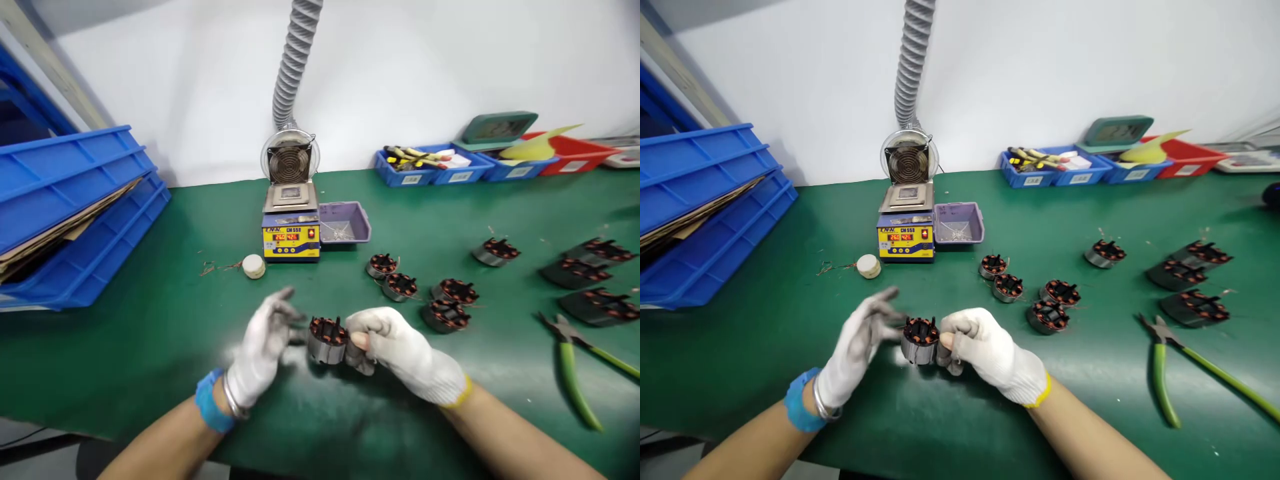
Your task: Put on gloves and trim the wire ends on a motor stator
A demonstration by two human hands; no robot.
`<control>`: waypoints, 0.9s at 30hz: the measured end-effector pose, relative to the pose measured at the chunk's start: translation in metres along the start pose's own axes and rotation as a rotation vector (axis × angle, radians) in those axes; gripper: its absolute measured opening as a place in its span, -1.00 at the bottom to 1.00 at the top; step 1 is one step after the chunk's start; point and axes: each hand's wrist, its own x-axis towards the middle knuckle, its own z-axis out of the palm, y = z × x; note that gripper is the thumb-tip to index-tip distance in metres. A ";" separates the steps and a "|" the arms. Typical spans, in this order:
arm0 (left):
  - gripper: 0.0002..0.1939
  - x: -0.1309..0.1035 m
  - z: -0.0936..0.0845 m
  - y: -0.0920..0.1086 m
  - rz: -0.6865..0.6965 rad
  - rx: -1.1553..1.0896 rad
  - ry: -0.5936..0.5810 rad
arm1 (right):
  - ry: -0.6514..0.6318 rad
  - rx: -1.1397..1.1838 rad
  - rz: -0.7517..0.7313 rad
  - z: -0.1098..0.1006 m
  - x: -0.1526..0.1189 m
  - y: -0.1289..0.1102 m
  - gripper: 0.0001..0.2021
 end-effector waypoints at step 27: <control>-0.34 0.006 0.002 0.008 -0.651 -0.623 -0.469 | -0.046 -0.191 0.031 0.003 -0.003 0.005 -0.47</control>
